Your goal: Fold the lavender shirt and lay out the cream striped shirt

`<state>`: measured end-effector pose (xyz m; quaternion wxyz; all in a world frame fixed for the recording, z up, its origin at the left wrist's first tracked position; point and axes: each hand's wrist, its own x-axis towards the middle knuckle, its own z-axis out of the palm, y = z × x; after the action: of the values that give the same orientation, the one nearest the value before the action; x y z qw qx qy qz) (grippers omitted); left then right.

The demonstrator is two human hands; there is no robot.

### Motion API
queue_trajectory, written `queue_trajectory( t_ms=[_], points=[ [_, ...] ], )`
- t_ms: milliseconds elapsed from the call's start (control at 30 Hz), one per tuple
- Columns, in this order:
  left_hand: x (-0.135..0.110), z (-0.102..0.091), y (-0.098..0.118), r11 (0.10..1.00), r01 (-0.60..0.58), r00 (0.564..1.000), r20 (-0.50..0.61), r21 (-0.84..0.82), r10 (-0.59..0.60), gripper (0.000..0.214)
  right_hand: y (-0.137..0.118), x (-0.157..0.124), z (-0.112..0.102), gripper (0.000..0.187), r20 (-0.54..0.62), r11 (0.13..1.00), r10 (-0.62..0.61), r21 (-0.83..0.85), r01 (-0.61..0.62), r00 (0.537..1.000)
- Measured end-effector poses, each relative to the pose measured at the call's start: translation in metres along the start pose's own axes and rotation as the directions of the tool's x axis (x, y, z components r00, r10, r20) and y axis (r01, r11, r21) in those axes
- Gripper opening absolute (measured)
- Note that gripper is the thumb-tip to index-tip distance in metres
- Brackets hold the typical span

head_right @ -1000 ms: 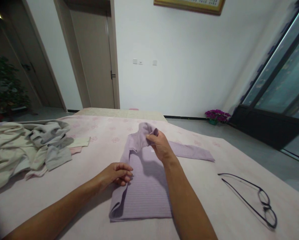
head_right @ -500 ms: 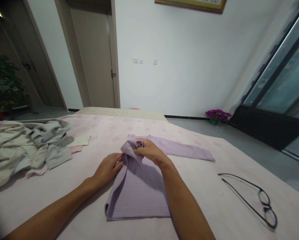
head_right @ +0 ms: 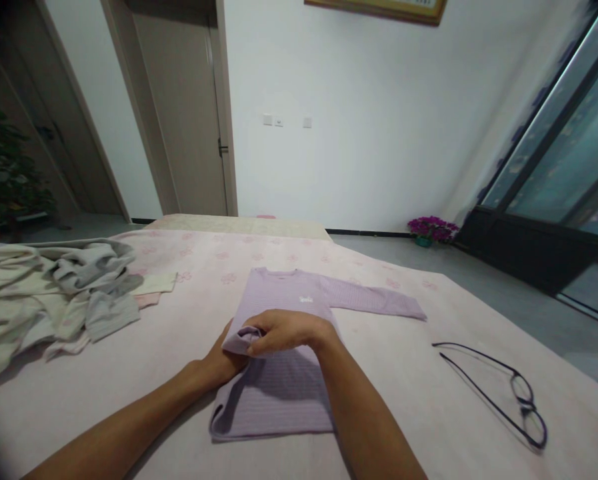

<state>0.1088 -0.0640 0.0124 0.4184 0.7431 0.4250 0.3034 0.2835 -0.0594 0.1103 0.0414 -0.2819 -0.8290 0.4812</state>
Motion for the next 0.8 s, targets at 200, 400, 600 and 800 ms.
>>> queue_trajectory(
  t_ms=[200, 400, 600, 800],
  points=[
    [0.001, -0.037, -0.015, 0.992, -0.12, 0.992, 0.034, 0.036, 0.118, 0.033, 0.008, 0.004, 0.002, 0.01, 0.027, 0.998, 0.008, -0.067, -0.006, 1.0],
    [-0.017, -0.032, -0.008, 0.804, -0.162, 0.987, 0.088, 0.571, 0.136, 0.045, 0.01, 0.0, -0.004, 0.009, -0.068, 0.985, 0.02, -0.171, -0.032, 0.997],
    [-0.029, 0.003, -0.002, 0.692, -0.062, 0.998, 0.043, 0.719, 0.045, 0.055, -0.004, -0.008, -0.005, 0.014, -0.079, 0.975, 0.047, -0.213, -0.063, 0.996],
    [-0.031, -0.001, 0.009, 0.613, 0.007, 0.997, -0.056, 0.79, 0.061, 0.036, -0.012, -0.007, 0.002, 0.015, -0.009, 0.981, 0.041, -0.188, -0.042, 0.999]
  ],
)
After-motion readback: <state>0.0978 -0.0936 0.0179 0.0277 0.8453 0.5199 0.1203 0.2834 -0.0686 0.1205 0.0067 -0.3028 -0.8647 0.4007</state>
